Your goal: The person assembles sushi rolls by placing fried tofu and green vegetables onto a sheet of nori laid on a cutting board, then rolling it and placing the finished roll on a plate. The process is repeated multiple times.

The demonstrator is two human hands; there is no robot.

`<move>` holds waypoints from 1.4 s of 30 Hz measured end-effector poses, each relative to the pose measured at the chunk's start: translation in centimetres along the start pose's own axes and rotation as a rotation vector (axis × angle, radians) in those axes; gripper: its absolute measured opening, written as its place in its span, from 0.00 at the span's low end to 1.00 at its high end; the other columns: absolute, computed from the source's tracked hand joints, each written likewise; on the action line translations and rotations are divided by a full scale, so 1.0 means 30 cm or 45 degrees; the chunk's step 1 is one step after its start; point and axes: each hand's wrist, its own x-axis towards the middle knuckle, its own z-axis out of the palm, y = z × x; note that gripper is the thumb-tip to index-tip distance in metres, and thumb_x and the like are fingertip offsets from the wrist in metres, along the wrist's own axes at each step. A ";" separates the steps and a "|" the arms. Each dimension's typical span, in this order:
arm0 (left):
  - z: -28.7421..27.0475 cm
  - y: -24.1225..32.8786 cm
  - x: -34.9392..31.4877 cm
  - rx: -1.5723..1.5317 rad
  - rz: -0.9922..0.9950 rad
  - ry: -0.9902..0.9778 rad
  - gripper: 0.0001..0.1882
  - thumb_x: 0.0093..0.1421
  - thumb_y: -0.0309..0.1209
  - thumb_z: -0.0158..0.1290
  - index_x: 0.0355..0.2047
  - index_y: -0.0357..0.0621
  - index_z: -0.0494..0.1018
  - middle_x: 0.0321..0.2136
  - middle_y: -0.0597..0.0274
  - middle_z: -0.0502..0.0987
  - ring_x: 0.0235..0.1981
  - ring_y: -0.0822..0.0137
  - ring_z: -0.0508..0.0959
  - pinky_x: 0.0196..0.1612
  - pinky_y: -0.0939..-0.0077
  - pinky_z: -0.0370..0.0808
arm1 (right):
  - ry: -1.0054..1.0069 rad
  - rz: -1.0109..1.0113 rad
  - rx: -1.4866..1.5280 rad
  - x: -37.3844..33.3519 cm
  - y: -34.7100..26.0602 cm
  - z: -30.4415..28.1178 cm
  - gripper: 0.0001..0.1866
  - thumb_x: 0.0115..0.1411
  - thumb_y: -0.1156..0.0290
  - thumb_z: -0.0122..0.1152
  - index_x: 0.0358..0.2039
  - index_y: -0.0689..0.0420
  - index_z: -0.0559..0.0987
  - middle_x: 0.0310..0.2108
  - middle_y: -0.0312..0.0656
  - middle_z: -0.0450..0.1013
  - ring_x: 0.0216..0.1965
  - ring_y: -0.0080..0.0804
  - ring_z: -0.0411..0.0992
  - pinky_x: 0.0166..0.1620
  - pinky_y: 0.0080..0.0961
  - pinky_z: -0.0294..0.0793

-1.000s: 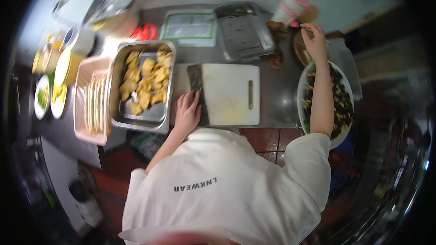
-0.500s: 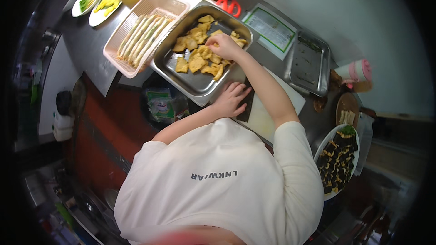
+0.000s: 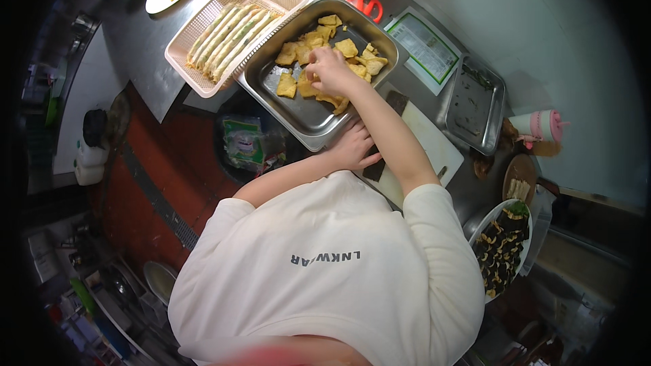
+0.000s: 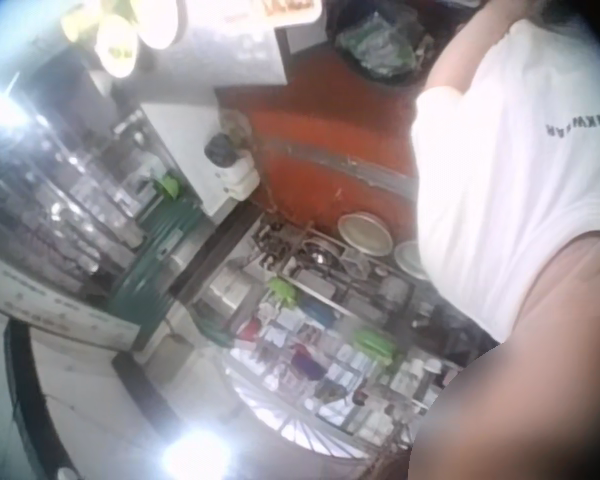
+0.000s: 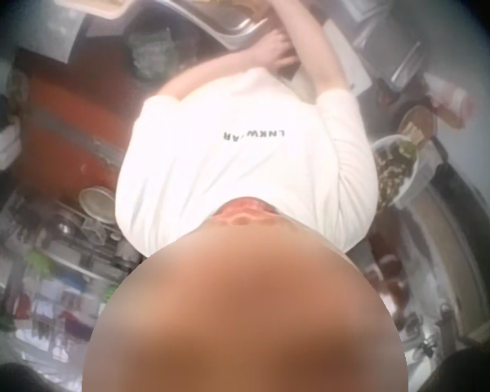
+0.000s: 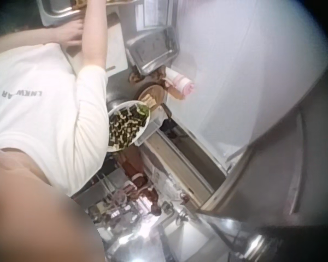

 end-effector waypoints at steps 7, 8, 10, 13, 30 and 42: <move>-0.019 0.013 0.011 0.005 -0.025 -0.001 0.25 0.52 0.37 0.57 0.48 0.36 0.72 0.47 0.53 0.68 0.53 0.52 0.65 0.55 0.62 0.65 | 0.520 0.657 0.601 -0.125 0.161 -0.151 0.09 0.48 0.70 0.66 0.29 0.60 0.80 0.23 0.42 0.75 0.27 0.31 0.75 0.34 0.25 0.74; -0.020 0.014 0.012 0.004 -0.029 0.007 0.24 0.52 0.37 0.57 0.48 0.36 0.72 0.47 0.53 0.68 0.52 0.52 0.65 0.55 0.61 0.65 | 0.425 0.666 0.609 -0.147 0.189 -0.164 0.10 0.48 0.70 0.66 0.30 0.60 0.80 0.23 0.42 0.76 0.27 0.32 0.75 0.35 0.26 0.74; -0.024 0.017 0.013 0.005 -0.034 0.013 0.24 0.52 0.36 0.57 0.48 0.36 0.72 0.47 0.53 0.68 0.52 0.52 0.66 0.55 0.61 0.65 | 0.237 0.687 0.622 -0.183 0.230 -0.177 0.10 0.49 0.68 0.65 0.32 0.58 0.81 0.22 0.43 0.77 0.28 0.34 0.76 0.37 0.28 0.75; -0.030 0.020 0.014 0.011 -0.037 0.004 0.24 0.52 0.36 0.57 0.48 0.37 0.72 0.47 0.53 0.68 0.52 0.52 0.65 0.55 0.61 0.65 | -0.127 0.656 0.267 -0.180 0.238 -0.154 0.12 0.50 0.66 0.64 0.36 0.55 0.82 0.30 0.45 0.77 0.37 0.39 0.75 0.45 0.33 0.74; -0.029 0.008 0.013 -0.012 -0.012 -0.006 0.24 0.48 0.32 0.58 0.46 0.40 0.71 0.48 0.52 0.67 0.52 0.51 0.65 0.54 0.57 0.64 | 0.483 0.742 -0.267 0.026 0.139 0.013 0.17 0.53 0.66 0.55 0.44 0.45 0.79 0.49 0.37 0.71 0.56 0.38 0.63 0.58 0.45 0.58; 0.008 -0.018 -0.002 -0.243 -0.033 0.031 0.27 0.46 0.30 0.57 0.50 0.42 0.69 0.51 0.48 0.68 0.56 0.45 0.63 0.62 0.51 0.56 | 0.017 0.370 -0.055 0.249 0.043 0.120 0.19 0.53 0.65 0.58 0.48 0.43 0.77 0.50 0.37 0.68 0.58 0.37 0.59 0.60 0.49 0.53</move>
